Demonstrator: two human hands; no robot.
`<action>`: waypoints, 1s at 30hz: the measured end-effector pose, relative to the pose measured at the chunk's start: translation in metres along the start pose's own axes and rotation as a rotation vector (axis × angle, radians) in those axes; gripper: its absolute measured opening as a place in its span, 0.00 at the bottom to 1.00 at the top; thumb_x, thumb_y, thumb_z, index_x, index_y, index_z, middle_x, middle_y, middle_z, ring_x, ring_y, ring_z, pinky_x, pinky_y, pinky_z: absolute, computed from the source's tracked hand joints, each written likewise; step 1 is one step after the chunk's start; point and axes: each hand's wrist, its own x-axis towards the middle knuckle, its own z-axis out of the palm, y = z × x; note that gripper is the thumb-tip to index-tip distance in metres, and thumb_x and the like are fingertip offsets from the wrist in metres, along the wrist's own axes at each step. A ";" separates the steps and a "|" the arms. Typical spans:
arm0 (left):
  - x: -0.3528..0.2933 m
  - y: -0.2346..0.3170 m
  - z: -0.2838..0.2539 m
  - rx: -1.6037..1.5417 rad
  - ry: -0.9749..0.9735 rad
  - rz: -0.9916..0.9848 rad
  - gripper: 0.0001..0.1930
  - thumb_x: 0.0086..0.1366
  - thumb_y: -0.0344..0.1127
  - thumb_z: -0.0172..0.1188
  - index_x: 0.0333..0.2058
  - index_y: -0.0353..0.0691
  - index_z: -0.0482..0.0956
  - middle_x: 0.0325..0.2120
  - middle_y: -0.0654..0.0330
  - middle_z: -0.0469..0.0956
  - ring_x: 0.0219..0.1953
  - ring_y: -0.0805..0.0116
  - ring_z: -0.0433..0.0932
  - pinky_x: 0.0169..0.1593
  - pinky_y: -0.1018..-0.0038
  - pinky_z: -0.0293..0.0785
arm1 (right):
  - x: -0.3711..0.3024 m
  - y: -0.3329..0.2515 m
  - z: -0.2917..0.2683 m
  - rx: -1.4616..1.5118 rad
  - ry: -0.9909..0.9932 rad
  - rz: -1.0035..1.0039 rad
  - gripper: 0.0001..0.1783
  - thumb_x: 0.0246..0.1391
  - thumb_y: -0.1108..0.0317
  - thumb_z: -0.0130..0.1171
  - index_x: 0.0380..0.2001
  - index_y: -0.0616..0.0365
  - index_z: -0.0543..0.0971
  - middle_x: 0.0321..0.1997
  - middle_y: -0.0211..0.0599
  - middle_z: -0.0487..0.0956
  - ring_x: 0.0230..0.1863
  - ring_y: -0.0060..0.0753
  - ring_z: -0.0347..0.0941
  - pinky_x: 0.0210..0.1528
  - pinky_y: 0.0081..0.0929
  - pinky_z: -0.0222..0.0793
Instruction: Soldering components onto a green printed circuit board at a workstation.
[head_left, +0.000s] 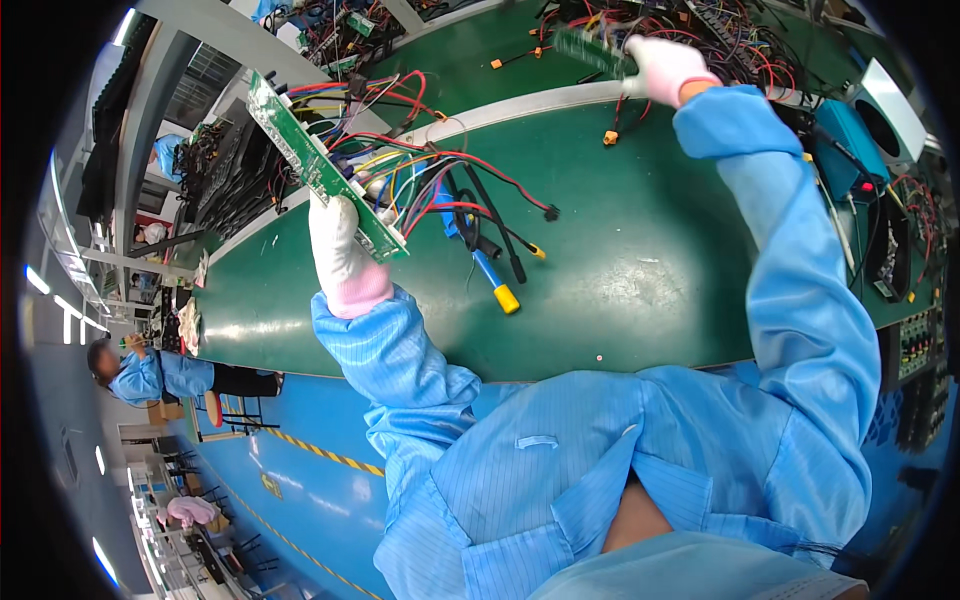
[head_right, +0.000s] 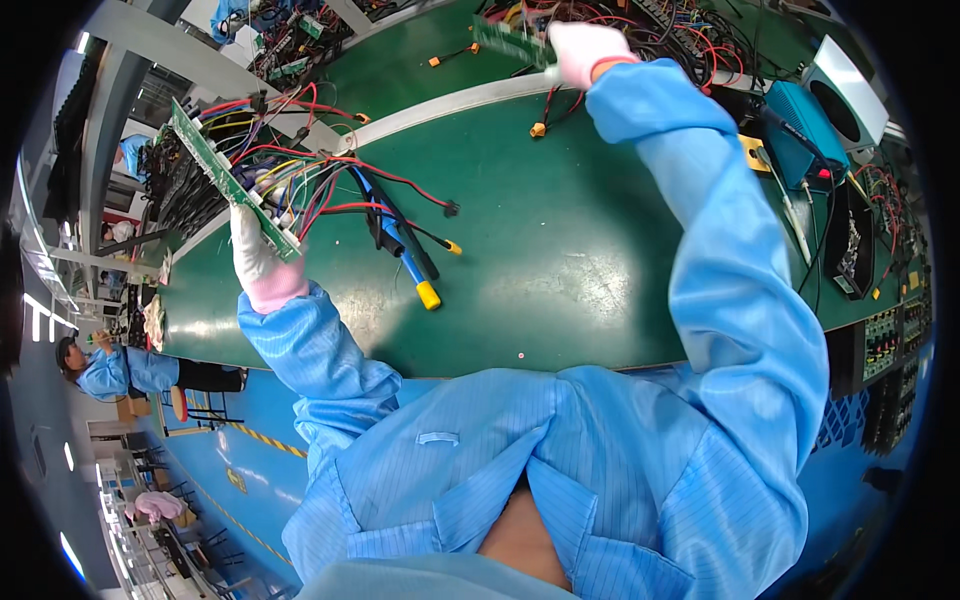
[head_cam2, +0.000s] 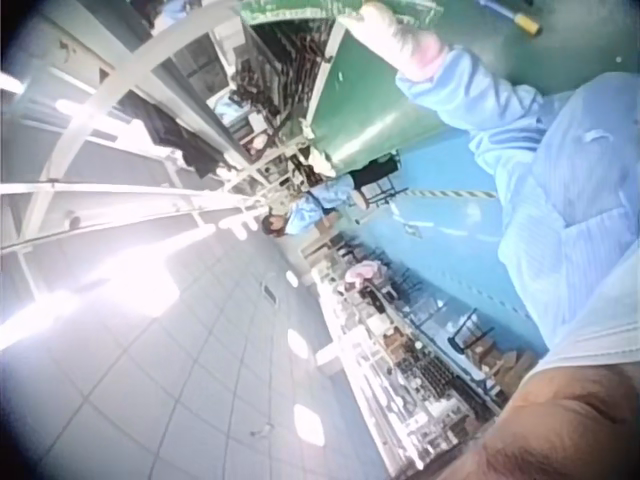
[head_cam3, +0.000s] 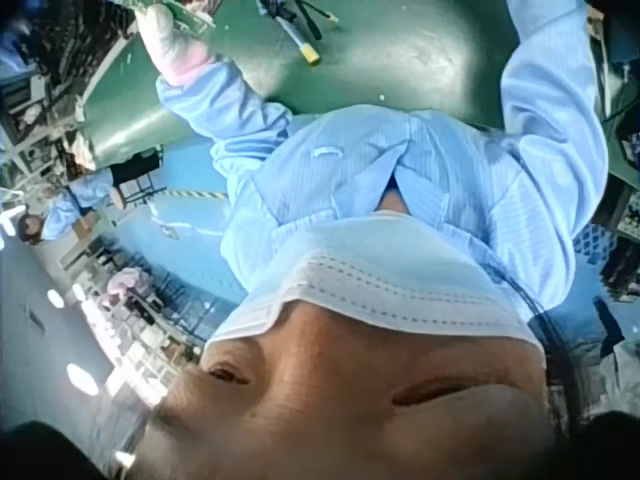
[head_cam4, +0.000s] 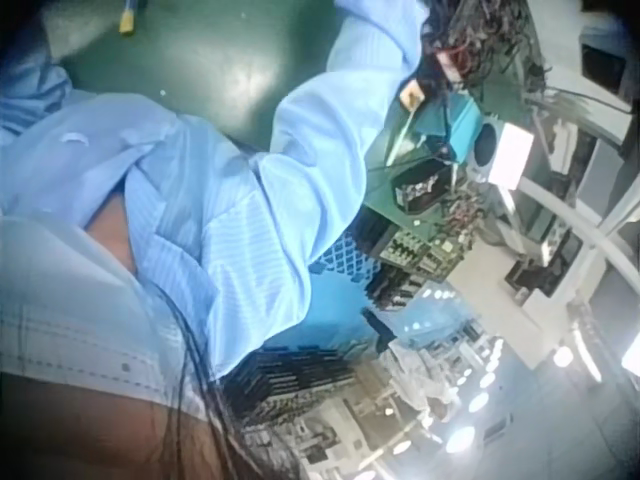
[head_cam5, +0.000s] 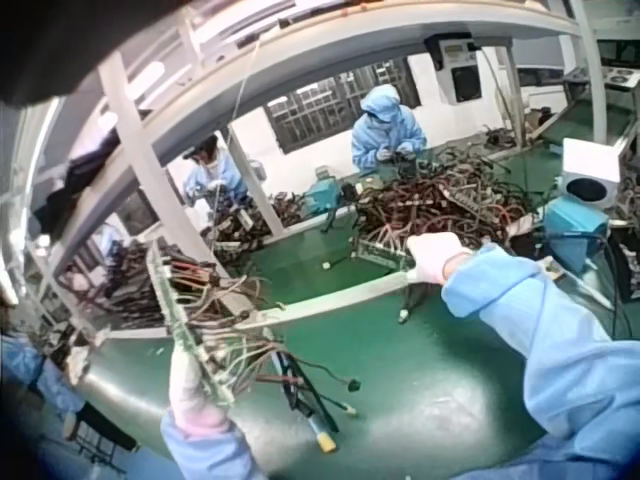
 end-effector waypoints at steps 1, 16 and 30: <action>0.000 0.004 0.002 0.001 -0.001 0.003 0.23 0.58 0.31 0.62 0.51 0.40 0.68 0.35 0.60 0.76 0.36 0.70 0.77 0.29 0.82 0.74 | -0.002 -0.005 0.013 0.088 -0.089 0.022 0.34 0.47 0.51 0.58 0.55 0.60 0.68 0.50 0.46 0.77 0.47 0.51 0.75 0.49 0.37 0.70; -0.003 -0.107 0.106 1.218 -1.068 0.268 0.27 0.43 0.31 0.65 0.47 0.39 0.72 0.47 0.58 0.73 0.47 0.59 0.73 0.51 0.70 0.68 | -0.143 0.049 0.018 1.679 -0.026 0.009 0.28 0.59 0.50 0.50 0.52 0.62 0.74 0.48 0.44 0.78 0.46 0.33 0.75 0.50 0.24 0.70; -0.048 -0.130 0.060 1.039 -0.501 -0.052 0.18 0.51 0.35 0.63 0.42 0.38 0.79 0.42 0.55 0.77 0.40 0.62 0.75 0.44 0.72 0.71 | -0.230 0.034 0.054 1.653 -0.227 0.534 0.19 0.54 0.54 0.55 0.39 0.58 0.80 0.36 0.33 0.80 0.35 0.23 0.72 0.36 0.18 0.67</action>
